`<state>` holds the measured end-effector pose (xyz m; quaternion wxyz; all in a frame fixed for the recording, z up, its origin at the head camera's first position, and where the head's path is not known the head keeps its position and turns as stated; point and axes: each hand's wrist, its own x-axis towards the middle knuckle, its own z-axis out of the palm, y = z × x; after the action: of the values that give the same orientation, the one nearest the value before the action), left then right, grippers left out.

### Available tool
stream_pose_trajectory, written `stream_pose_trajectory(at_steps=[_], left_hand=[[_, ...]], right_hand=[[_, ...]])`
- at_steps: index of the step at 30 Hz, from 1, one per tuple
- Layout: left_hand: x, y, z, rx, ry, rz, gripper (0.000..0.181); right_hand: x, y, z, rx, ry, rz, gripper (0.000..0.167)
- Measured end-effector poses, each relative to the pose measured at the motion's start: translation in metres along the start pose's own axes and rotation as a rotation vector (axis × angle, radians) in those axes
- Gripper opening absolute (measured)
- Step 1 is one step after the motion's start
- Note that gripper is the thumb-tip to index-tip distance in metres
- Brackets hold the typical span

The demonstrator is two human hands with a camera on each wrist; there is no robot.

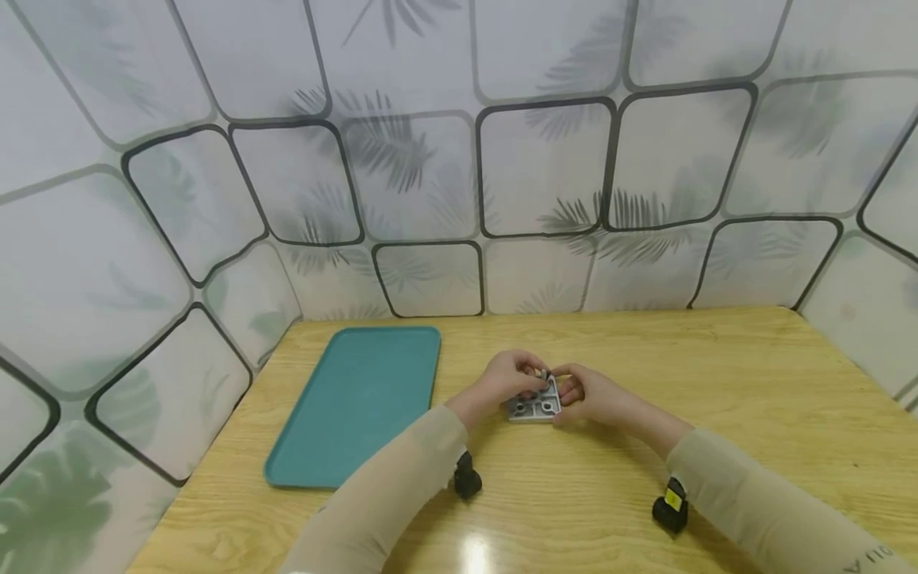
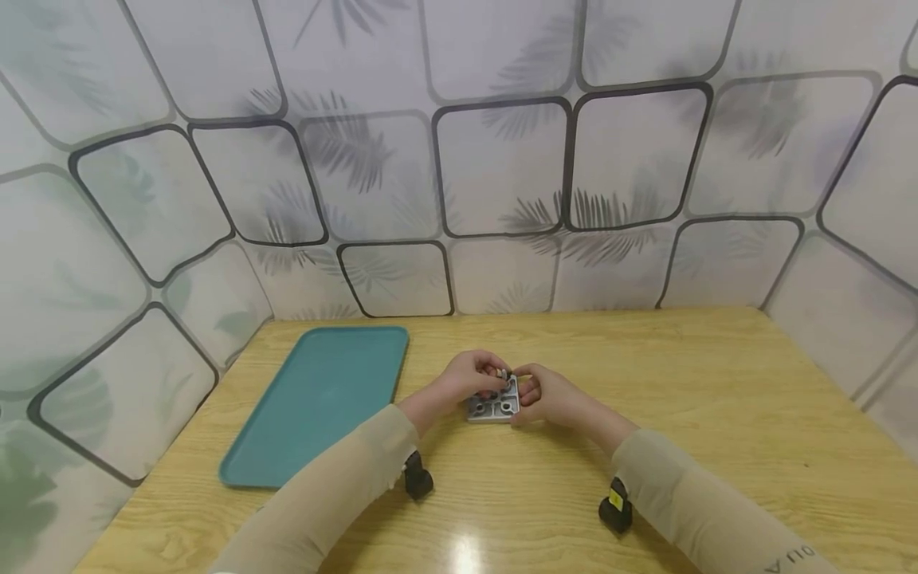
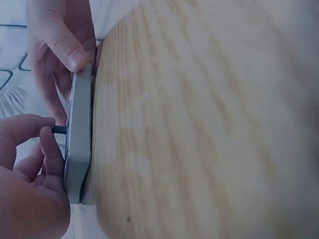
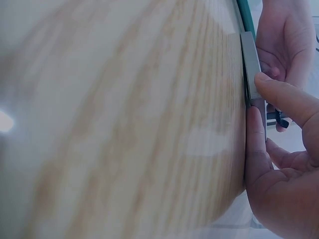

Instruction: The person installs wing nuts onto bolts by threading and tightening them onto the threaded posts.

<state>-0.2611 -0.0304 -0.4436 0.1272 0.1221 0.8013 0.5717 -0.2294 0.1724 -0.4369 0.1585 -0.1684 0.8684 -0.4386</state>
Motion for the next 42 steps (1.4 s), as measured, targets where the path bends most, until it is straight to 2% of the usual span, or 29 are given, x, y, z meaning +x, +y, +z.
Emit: stream_pose_trajectory(at_steps=[22,31,36,42], left_hand=[[-0.002,-0.001,0.003,0.002,-0.013,0.002,0.022],[-0.002,-0.001,0.0,-0.002,-0.016,0.03,0.022],[-0.005,0.002,-0.001,0.014,-0.027,0.041,0.02],[-0.003,0.002,0.0,0.021,-0.019,0.022,0.024]], right_hand=[[-0.001,0.006,-0.001,0.06,-0.03,0.005,0.082],[0.002,-0.007,-0.001,0.003,-0.005,0.057,0.084],[0.001,-0.009,-0.001,0.002,0.006,0.059,0.084],[-0.001,-0.009,0.0,0.031,0.029,0.063,0.083]])
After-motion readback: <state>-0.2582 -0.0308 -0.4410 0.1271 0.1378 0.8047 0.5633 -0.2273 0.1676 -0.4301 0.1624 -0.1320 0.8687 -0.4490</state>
